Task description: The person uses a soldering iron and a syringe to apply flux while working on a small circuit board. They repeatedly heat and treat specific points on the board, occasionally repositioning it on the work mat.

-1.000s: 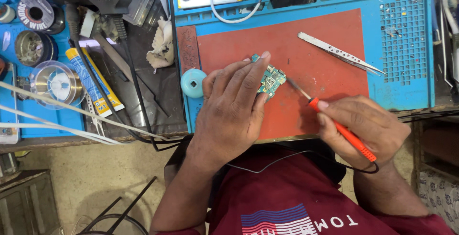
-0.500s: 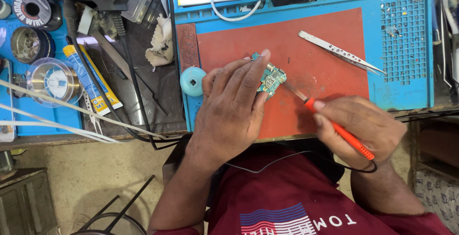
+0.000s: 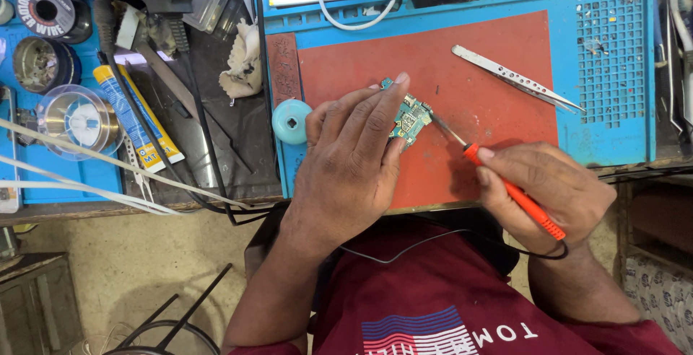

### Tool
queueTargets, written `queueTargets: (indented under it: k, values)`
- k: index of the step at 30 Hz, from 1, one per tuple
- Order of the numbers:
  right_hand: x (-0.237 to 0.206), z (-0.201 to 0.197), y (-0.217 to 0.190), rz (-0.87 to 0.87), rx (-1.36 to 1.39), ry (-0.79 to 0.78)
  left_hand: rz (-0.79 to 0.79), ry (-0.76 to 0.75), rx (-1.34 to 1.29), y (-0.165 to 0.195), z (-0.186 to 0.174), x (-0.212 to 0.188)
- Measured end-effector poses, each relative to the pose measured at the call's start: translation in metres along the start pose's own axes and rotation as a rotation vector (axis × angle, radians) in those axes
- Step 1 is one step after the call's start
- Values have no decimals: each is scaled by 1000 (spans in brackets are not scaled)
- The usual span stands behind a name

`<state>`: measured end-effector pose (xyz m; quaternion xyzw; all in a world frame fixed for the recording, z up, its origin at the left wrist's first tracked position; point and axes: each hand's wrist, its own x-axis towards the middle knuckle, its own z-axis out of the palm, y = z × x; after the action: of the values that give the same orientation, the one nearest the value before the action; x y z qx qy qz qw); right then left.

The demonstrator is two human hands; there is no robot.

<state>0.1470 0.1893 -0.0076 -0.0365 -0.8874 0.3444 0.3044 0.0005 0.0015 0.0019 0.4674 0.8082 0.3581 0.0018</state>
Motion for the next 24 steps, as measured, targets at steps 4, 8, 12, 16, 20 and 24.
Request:
queueTargets:
  k: [4, 8, 12, 16, 20, 24]
  values:
    - [1, 0, -1, -28, 17, -58, -1, 4, 9, 0, 1, 0]
    - [5, -1, -5, 6, 34, -19, 6, -2, 6, -1, 0, 0]
    - [4, -1, -3, 33, 20, -79, 0, 4, 2, 0, 0, 0]
    - [-6, 1, 8, -1, 13, 41, -2, 3, 4, -1, 1, 0]
    - [-17, 1, 16, 34, 28, 49, -5, 3, 1, -2, 0, -1]
    - [-26, 1, 16, 151, 59, 175, 75, 4, -24, 1, -6, -1]
